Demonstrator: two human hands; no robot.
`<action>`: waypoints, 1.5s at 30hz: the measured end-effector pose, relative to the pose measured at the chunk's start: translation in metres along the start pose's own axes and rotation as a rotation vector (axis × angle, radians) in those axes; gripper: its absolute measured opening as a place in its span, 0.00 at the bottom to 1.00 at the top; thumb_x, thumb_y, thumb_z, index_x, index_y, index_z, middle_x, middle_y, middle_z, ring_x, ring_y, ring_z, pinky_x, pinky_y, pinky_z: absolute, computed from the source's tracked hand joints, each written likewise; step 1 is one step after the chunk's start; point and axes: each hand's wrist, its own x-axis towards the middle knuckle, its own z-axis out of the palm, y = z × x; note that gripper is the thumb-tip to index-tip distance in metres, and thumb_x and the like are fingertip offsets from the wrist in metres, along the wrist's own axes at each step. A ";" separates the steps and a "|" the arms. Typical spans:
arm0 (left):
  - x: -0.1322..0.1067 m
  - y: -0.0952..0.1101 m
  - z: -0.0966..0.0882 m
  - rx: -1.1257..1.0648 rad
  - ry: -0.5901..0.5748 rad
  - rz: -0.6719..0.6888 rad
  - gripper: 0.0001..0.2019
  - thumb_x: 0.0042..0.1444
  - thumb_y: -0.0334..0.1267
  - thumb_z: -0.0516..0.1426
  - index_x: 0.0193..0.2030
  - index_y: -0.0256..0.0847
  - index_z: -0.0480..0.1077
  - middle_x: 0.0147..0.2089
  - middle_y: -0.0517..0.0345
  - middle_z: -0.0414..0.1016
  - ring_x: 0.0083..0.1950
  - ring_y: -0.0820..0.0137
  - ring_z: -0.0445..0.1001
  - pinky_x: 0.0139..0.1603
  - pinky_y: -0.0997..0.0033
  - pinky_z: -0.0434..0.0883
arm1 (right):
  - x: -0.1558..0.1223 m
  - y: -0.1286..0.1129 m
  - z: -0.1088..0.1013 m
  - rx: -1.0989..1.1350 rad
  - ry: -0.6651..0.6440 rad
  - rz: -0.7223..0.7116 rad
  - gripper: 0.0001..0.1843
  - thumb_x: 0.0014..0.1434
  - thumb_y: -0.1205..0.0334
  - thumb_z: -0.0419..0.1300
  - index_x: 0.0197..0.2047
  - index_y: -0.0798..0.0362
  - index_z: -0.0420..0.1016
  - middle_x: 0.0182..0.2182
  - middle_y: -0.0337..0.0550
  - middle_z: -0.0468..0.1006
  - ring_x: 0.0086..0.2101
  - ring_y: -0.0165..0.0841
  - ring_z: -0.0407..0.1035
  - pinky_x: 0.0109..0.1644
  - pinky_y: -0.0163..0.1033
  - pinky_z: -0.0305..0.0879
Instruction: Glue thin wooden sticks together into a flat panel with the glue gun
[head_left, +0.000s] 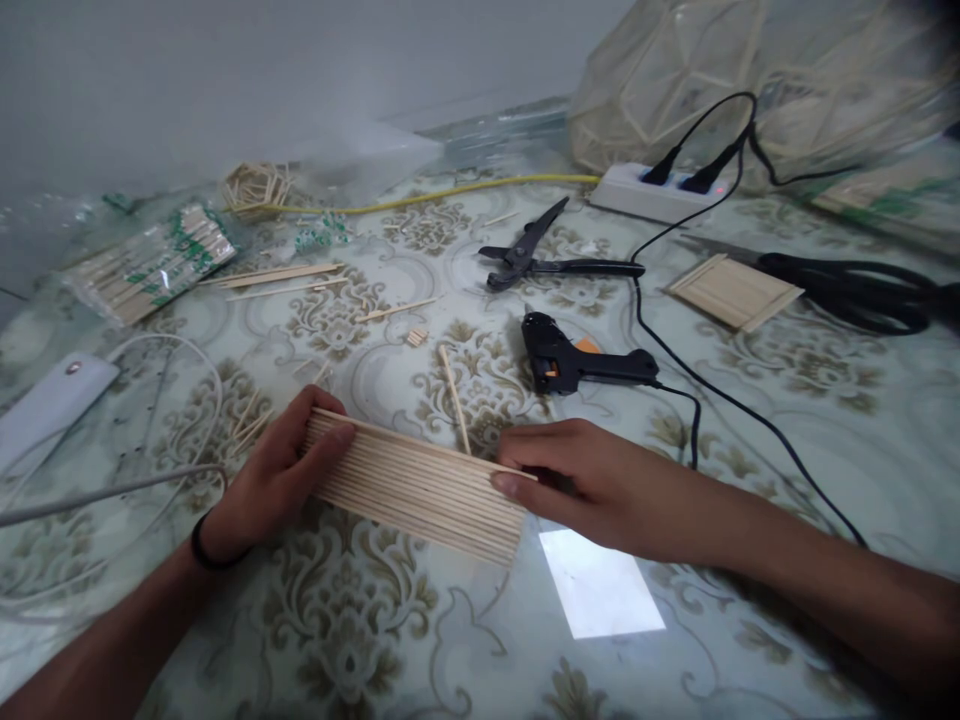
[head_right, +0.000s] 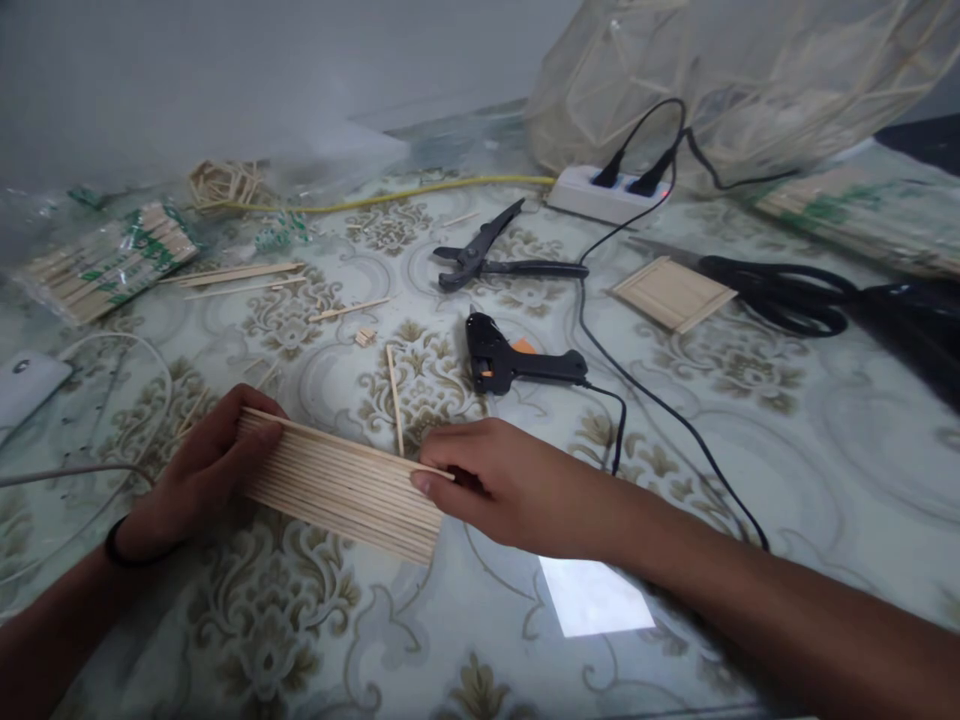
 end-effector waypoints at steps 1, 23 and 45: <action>0.000 -0.001 0.000 -0.008 -0.004 -0.002 0.18 0.67 0.59 0.57 0.45 0.46 0.69 0.31 0.64 0.67 0.30 0.70 0.65 0.29 0.72 0.64 | 0.000 0.000 0.000 0.000 0.002 -0.002 0.28 0.74 0.44 0.51 0.30 0.59 0.62 0.28 0.38 0.64 0.31 0.19 0.58 0.38 0.29 0.53; 0.001 0.000 0.000 0.062 0.029 0.008 0.18 0.67 0.59 0.56 0.45 0.46 0.70 0.31 0.64 0.70 0.31 0.70 0.67 0.31 0.72 0.66 | -0.002 0.000 0.000 -0.003 -0.008 0.025 0.28 0.75 0.45 0.50 0.30 0.59 0.62 0.28 0.38 0.65 0.31 0.19 0.58 0.38 0.29 0.53; 0.001 0.000 0.000 0.017 0.009 0.001 0.19 0.67 0.60 0.56 0.45 0.45 0.69 0.31 0.65 0.67 0.30 0.71 0.65 0.30 0.72 0.63 | 0.000 0.001 0.001 -0.006 -0.009 0.019 0.28 0.75 0.44 0.49 0.31 0.59 0.63 0.29 0.38 0.66 0.31 0.19 0.59 0.39 0.30 0.53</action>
